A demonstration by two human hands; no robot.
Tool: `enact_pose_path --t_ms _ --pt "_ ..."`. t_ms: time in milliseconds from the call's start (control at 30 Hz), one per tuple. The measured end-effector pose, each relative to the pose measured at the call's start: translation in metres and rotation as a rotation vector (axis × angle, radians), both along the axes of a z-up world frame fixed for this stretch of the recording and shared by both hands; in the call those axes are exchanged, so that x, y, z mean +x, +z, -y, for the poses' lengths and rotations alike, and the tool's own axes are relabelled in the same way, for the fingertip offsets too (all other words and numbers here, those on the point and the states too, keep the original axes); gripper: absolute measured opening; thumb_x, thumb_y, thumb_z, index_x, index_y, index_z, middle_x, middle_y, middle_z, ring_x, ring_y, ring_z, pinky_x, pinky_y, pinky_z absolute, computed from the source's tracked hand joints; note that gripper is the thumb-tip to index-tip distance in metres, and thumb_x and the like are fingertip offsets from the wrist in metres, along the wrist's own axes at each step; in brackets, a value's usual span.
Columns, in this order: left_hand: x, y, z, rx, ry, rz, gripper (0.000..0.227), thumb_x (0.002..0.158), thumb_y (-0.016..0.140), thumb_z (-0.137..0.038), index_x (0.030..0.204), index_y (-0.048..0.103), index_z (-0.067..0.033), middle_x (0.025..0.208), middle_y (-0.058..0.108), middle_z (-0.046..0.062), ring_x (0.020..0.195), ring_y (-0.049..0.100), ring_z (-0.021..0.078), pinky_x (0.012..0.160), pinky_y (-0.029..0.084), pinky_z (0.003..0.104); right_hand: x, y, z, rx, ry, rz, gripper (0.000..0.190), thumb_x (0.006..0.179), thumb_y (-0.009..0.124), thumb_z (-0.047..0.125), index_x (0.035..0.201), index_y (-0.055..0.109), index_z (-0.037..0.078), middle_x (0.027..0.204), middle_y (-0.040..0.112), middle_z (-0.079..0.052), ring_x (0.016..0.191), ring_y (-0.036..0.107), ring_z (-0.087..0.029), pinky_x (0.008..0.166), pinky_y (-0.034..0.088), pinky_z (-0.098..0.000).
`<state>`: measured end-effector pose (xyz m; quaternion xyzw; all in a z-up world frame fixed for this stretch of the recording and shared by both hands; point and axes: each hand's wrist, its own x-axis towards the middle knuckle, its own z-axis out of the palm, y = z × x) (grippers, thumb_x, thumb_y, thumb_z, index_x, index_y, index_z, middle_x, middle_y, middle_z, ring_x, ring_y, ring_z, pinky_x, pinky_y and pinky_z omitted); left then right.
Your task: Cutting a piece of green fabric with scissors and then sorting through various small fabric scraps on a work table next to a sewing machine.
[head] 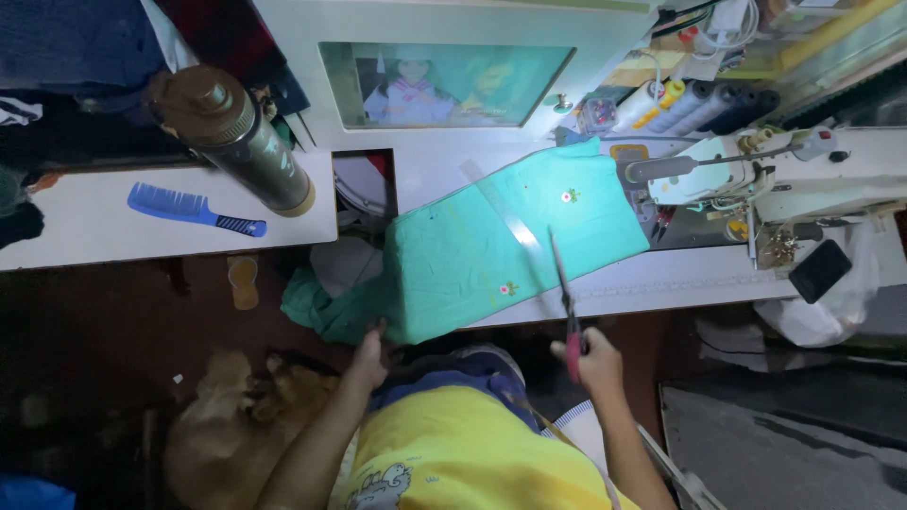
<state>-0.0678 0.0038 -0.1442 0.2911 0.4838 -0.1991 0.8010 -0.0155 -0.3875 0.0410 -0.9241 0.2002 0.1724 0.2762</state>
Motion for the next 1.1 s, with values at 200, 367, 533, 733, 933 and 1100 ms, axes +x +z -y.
enact_pose_path --t_ms 200,367,533,733,933,1100 --pt "0.005 0.06 0.008 0.322 0.172 -0.039 0.072 0.091 0.068 -0.013 0.158 0.039 -0.016 0.151 0.044 0.023 0.134 0.048 0.0465 0.104 0.047 0.064 0.095 -0.007 0.01 -0.35 0.208 0.369 0.024 0.09 0.067 0.041 0.09 0.061 0.018 0.081 0.066 -0.012 0.091 0.07 -0.039 0.082 0.055 -0.0515" --pt "0.013 0.102 -0.003 0.439 0.186 0.028 0.074 0.093 0.066 -0.011 0.16 0.036 -0.023 0.157 0.037 0.019 0.143 0.04 0.0429 0.113 0.041 0.059 0.147 -0.023 0.006 -0.422 0.362 0.487 0.01 0.084 0.063 0.026 0.088 0.057 0.018 0.08 0.06 -0.007 0.087 0.068 -0.033 0.078 0.055 -0.0486" --pt "0.018 0.103 -0.022 0.497 0.094 0.111 0.079 0.094 0.071 -0.01 0.162 0.034 -0.0267 0.151 0.041 0.013 0.141 0.04 0.0322 0.115 0.039 0.052 0.133 -0.016 0.0 -0.457 0.369 0.471 0.011 0.076 0.061 0.019 0.087 0.057 0.02 0.08 0.061 -0.005 0.086 0.068 -0.03 0.078 0.056 -0.0458" --pt "0.025 0.126 -0.032 0.51 -0.034 0.173 0.08 0.097 0.066 -0.012 0.165 0.025 -0.0225 0.166 0.021 0.019 0.155 0.021 0.0394 0.123 0.025 0.057 0.095 -0.02 0.005 -0.517 0.292 0.44 0.014 0.077 0.064 0.027 0.085 0.054 0.02 0.082 0.058 -0.005 0.086 0.068 -0.031 0.077 0.057 -0.0458" --pt "0.035 0.013 -0.066 0.667 -0.649 -0.003 0.083 0.094 0.069 -0.033 0.165 0.027 -0.0172 0.163 0.033 0.023 0.113 0.069 0.0389 0.106 0.046 0.062 0.083 -0.02 0.003 -0.509 0.242 0.468 0.014 0.078 0.064 0.027 0.085 0.055 0.019 0.081 0.058 -0.008 0.082 0.068 -0.035 0.075 0.057 -0.0487" --pt "0.071 0.114 -0.011 1.63 -0.886 0.404 0.057 0.101 0.056 -0.04 0.148 0.053 -0.0083 0.128 0.065 0.021 0.118 0.065 0.042 0.095 0.052 0.058 0.088 -0.034 0.011 -0.573 0.252 0.432 0.016 0.081 0.063 0.033 0.086 0.054 0.021 0.082 0.058 -0.005 0.085 0.069 -0.031 0.076 0.057 -0.0457"
